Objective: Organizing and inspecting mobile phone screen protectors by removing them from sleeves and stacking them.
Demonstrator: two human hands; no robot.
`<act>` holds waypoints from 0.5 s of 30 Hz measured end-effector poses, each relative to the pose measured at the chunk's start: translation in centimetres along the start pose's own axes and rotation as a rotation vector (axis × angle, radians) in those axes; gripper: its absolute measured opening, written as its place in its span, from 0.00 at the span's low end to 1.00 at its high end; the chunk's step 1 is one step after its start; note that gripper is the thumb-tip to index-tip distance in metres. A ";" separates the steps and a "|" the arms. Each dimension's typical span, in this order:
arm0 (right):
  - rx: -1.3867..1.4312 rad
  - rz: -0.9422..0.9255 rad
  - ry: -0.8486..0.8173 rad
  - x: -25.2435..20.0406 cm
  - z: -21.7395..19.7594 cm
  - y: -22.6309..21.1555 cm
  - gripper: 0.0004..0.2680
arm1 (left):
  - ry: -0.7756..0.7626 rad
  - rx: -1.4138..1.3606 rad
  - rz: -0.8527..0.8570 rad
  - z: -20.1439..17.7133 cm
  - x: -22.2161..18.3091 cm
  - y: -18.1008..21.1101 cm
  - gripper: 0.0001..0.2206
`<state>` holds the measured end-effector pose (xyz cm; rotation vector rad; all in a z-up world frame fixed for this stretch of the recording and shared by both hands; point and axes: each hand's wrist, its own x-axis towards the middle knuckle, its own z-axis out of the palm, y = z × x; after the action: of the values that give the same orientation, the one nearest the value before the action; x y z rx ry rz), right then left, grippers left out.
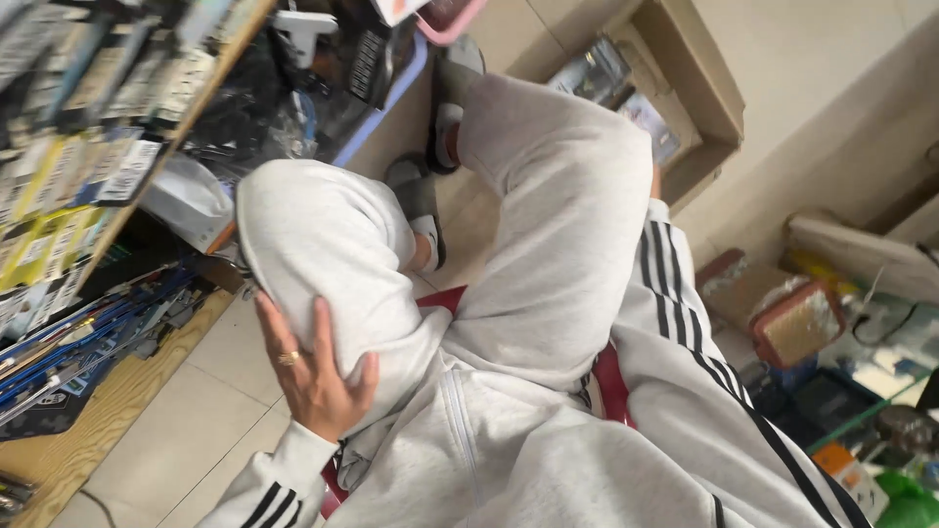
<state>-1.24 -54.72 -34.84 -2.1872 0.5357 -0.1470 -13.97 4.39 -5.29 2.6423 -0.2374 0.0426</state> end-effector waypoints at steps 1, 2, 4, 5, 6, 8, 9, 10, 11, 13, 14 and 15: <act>-0.021 0.042 0.013 -0.8 -0.2 3.2 0.07 | -0.024 -0.002 0.007 0.0 0.2 -0.1 0.36; -0.042 0.085 0.026 -1.3 -0.5 6.1 0.08 | -0.021 -0.002 0.035 -0.1 0.4 -0.2 0.34; -0.066 0.149 0.045 -0.7 0.0 10.1 0.11 | -0.020 0.011 0.063 0.2 1.1 -0.1 0.33; -0.078 0.182 0.050 -0.8 0.4 11.5 0.13 | -0.004 0.024 0.092 0.4 1.4 0.1 0.30; -0.089 0.215 0.055 -0.8 0.9 12.9 0.14 | 0.013 0.035 0.121 0.6 1.7 0.2 0.28; -0.120 0.280 0.070 -1.4 1.1 15.8 0.18 | 0.026 0.016 0.109 0.8 2.4 0.5 0.25; -0.136 0.312 0.074 -1.7 1.3 17.2 0.19 | 0.053 -0.005 0.091 0.9 2.6 0.7 0.23; -0.153 0.343 0.077 -2.2 1.5 18.1 0.21 | 0.039 -0.001 0.091 1.1 2.7 0.7 0.23; -0.169 0.375 0.077 -2.8 1.9 19.0 0.22 | 0.041 0.006 0.085 1.1 2.7 0.8 0.23; -0.201 0.433 0.078 -3.3 -1.7 27.1 0.26 | 0.032 0.019 0.077 1.1 2.7 0.8 0.23; -0.217 0.460 0.079 -3.7 -1.5 33.5 0.27 | 0.033 0.013 0.067 1.1 2.8 0.9 0.22; -0.230 0.485 0.081 -5.4 5.6 37.9 0.29 | 0.037 0.009 0.059 1.0 2.9 0.9 0.22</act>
<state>-16.82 -68.89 -67.34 -2.2061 1.1585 0.0926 -11.27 2.63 -5.58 2.6409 -0.3029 0.1124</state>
